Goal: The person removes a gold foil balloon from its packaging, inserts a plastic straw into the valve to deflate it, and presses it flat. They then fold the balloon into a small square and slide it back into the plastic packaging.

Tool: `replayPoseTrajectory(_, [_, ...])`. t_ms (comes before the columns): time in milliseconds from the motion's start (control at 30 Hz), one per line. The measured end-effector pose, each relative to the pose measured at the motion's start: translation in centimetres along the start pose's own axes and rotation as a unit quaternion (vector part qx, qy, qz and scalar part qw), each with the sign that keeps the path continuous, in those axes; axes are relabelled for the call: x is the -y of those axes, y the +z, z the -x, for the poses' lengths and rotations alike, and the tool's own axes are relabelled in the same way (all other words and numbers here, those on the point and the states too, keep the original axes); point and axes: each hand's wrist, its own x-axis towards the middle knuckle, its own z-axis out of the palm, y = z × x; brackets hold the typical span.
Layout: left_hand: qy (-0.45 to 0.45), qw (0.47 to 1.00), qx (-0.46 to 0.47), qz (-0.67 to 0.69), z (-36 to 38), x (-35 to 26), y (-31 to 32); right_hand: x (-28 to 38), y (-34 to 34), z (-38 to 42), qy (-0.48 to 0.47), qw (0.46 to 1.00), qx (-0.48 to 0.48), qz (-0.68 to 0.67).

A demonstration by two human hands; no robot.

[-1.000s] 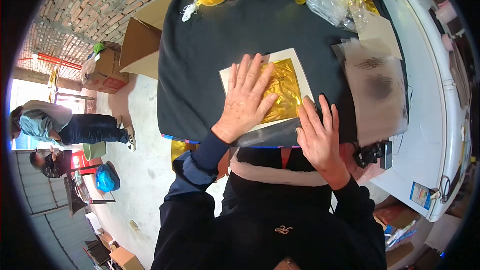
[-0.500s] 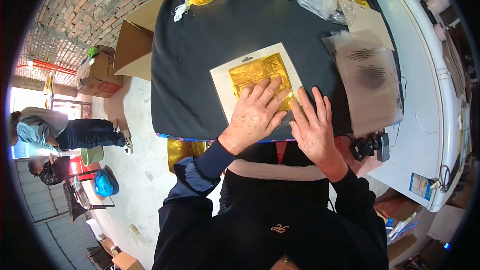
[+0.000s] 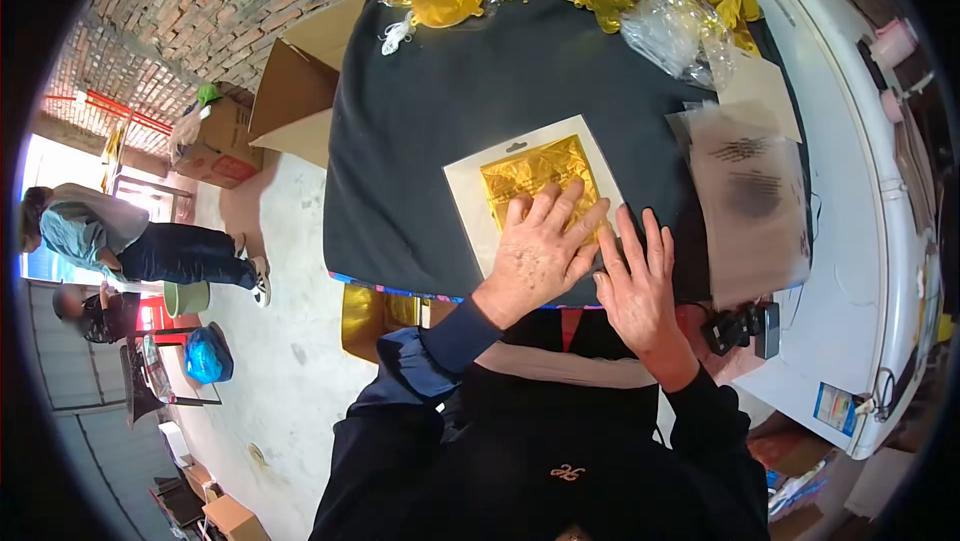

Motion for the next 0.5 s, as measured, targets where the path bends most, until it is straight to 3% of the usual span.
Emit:
replayPoseTrajectory(267, [-0.017,1.000,-0.004,-0.001,0.09,0.16,0.27,-0.56,-0.22,0.78,-0.024,0.997,-0.060,-0.047])
replayPoseTrajectory(500, [-0.016,1.000,0.016,-0.015,-0.01,-0.18,-0.07,-0.45,-0.74,0.48,-0.030,0.997,-0.049,-0.043])
